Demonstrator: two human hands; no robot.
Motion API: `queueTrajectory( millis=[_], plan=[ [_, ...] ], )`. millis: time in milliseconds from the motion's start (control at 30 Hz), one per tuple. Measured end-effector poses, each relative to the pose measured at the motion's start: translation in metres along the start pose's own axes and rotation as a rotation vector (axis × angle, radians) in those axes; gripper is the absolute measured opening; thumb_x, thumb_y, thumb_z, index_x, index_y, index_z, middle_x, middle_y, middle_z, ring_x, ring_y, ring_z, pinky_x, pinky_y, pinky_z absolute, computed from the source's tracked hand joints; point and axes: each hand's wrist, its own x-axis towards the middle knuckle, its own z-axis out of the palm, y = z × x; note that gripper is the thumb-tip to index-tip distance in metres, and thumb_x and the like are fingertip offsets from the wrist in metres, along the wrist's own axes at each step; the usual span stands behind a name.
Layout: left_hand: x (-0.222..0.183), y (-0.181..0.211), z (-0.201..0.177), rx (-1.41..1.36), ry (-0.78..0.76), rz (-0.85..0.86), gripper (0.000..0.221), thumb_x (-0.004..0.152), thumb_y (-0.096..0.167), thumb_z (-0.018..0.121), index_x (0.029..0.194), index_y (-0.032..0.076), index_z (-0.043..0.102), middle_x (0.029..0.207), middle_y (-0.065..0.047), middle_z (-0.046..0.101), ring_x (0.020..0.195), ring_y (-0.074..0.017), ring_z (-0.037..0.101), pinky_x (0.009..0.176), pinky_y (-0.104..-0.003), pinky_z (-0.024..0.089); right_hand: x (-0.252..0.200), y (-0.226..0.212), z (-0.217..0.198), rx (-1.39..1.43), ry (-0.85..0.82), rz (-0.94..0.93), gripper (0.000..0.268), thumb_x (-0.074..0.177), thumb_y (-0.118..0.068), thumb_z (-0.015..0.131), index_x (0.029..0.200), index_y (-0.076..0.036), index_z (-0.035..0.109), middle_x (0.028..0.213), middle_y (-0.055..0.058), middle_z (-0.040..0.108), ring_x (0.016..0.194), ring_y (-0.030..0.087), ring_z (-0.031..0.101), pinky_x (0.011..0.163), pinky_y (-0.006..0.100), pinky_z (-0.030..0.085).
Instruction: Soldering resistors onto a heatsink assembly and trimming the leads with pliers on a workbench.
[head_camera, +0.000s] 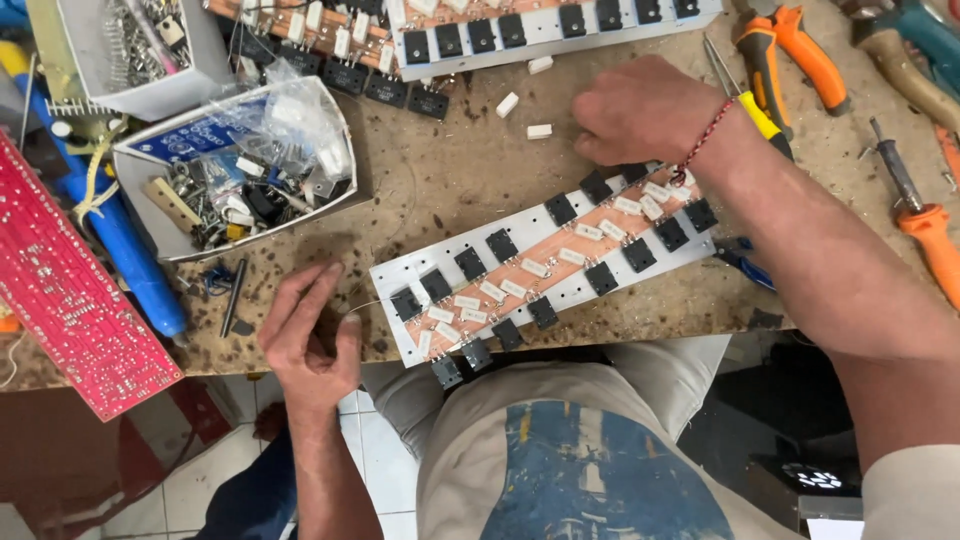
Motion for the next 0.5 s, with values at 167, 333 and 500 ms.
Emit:
queueTrajectory(
  millis=[167,333,500],
  plan=[
    [-0.003,-0.007,0.004,-0.023,-0.004,0.017,0.04,0.087,-0.001,0.058,0.126,-0.006,0.066,0.124,-0.025,0.065,0.046,-0.0047,0.04,0.04,-0.02,0.039,-0.006,0.015,0.008,0.162,0.094,-0.023,0.049,0.11,-0.031,0.054,0.067,-0.008,0.05,0.059,0.001,0.046,0.054,0.017,0.05,0.055,0.033,0.049],
    [-0.009,-0.018,0.004,0.027,0.015,0.003,0.042,0.086,0.002,0.057,0.126,-0.007,0.067,0.118,-0.026,0.065,0.047,-0.0066,0.043,0.038,-0.023,0.041,-0.02,0.028,0.016,0.57,0.482,-0.042,0.014,0.1,-0.005,0.067,0.094,-0.004,0.055,0.078,0.009,0.06,0.077,0.021,0.057,0.066,0.033,0.05],
    [-0.004,0.001,0.003,0.052,0.077,0.001,0.041,0.088,0.0,0.058,0.127,-0.007,0.067,0.119,-0.025,0.064,0.076,-0.0213,0.051,0.062,-0.032,0.047,-0.06,0.016,0.024,0.589,0.819,-0.203,0.022,0.103,0.008,0.065,0.124,0.007,0.064,0.087,0.015,0.07,0.077,0.023,0.067,0.07,0.031,0.06]
  ],
)
